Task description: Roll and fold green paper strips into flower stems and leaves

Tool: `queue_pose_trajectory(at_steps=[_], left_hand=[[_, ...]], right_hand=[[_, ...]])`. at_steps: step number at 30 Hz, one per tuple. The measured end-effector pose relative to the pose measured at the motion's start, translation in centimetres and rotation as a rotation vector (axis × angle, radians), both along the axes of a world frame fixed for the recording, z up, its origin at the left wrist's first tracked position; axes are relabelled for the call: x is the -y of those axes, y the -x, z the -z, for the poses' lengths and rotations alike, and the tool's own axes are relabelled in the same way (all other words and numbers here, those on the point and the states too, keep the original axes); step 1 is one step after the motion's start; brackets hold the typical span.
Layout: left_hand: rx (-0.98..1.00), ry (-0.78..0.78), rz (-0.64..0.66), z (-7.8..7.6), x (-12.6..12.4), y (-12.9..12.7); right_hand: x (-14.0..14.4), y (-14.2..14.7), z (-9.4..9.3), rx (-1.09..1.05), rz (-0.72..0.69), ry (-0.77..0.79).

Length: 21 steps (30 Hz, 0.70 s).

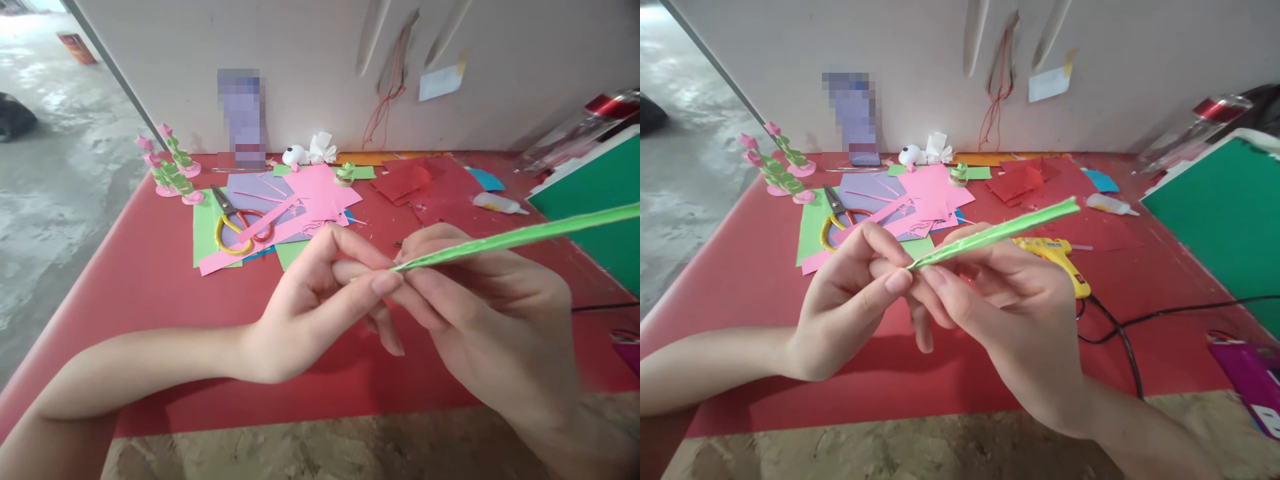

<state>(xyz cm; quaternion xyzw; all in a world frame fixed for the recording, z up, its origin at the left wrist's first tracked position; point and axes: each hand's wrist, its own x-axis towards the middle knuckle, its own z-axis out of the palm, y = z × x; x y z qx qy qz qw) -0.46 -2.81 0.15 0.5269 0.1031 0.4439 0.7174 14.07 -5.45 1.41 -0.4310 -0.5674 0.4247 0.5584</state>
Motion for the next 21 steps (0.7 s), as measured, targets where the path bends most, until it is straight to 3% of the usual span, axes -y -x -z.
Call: queue_pose_trajectory(at_steps=[7, 14, 21], left_hand=[[-0.055, 0.041, -0.032, -0.3, -0.1, -0.1], [-0.06, 0.08, -0.065, -0.3, -1.1, 0.3], [-0.1, 0.119, 0.215, 0.1, -2.5, 0.6]], right_hand=[[-0.3, -0.3, 0.2, 0.126, 0.122, 0.002], [-0.5, -0.7, -0.8, 0.117, -0.025, -0.005], [-0.7, -1.1, -1.1, 0.165, -0.193, 0.058]])
